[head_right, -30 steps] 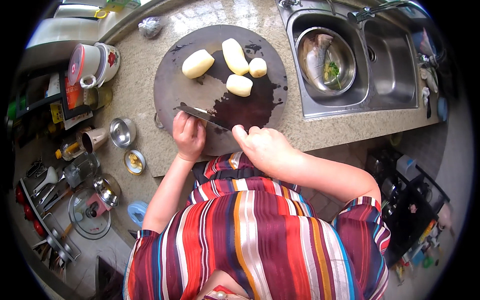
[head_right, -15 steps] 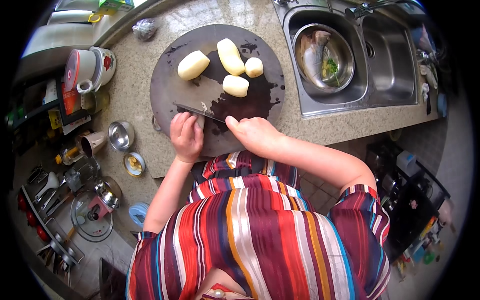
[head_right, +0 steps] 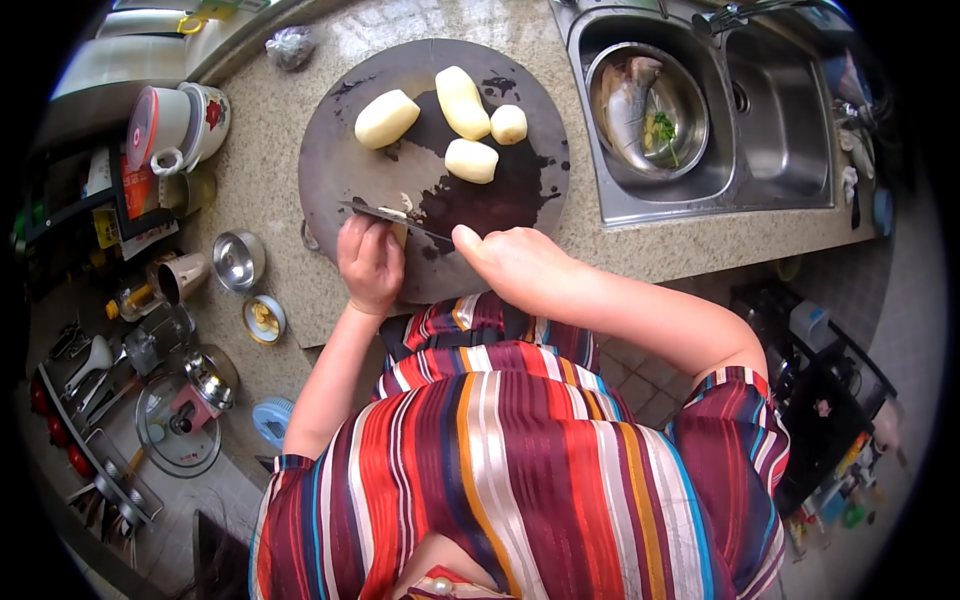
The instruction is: The person slices a lotus root into thin rounds on a wooden cutting board using a large kitchen knife, handling the root and the slices by hand.
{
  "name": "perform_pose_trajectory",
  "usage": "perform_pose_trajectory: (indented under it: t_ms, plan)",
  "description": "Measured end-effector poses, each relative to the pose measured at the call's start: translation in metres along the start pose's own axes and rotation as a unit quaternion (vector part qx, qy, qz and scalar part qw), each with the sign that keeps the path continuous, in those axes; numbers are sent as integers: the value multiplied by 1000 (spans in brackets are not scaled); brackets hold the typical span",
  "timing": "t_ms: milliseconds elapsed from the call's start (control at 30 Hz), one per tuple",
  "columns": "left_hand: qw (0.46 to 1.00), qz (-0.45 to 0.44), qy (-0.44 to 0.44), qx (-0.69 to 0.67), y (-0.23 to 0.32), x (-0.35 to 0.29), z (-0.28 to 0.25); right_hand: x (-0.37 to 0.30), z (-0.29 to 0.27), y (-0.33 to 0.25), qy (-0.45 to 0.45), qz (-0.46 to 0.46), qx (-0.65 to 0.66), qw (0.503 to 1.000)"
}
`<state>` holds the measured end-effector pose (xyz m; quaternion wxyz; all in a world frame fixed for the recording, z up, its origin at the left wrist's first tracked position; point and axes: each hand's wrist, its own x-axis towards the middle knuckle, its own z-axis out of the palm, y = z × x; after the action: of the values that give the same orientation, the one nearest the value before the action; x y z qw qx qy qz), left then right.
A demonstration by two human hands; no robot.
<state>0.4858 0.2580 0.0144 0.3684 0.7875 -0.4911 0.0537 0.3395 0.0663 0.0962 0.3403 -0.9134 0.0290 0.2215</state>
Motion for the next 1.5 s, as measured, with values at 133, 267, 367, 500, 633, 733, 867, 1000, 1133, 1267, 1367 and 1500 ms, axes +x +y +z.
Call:
perform_pose_trajectory:
  t_ms: [133,267,367,500,633,733,867,1000,1133,1267,1367,1500]
  plan:
    - [1000,10,-4,-6,0,1,0,16,30,14,85,-11,-16,996]
    - [1000,13,6,-8,-1,2,2,11,25,16,93,-15,-27,995]
    - [1000,-3,8,-6,1,-2,2,-7,0,0,46,-6,-25,999]
    - [1000,2,11,-12,0,-3,2,-20,-22,-8,10,-11,-19,1000]
    - [1000,5,15,-5,-1,-2,2,-12,-9,-3,9,-13,-12,1000]
    - [1000,8,3,-24,-2,0,1,10,7,5,9,15,-12,1000]
    - [1000,10,5,-21,1,-3,0,15,31,20,65,1,-29,997]
    - [1000,5,16,-26,0,1,2,0,13,10,83,-20,-31,996]
    - [1000,5,17,-21,-1,-2,2,-17,-21,-5,20,-13,-19,1000]
    - [1000,2,22,-21,0,-3,2,-17,-23,-5,-12,-17,-20,1000]
    - [1000,3,27,-11,1,-1,1,-1,2,0,56,-33,-22,998]
    - [999,5,23,-29,2,1,1,21,26,15,68,-14,-26,997]
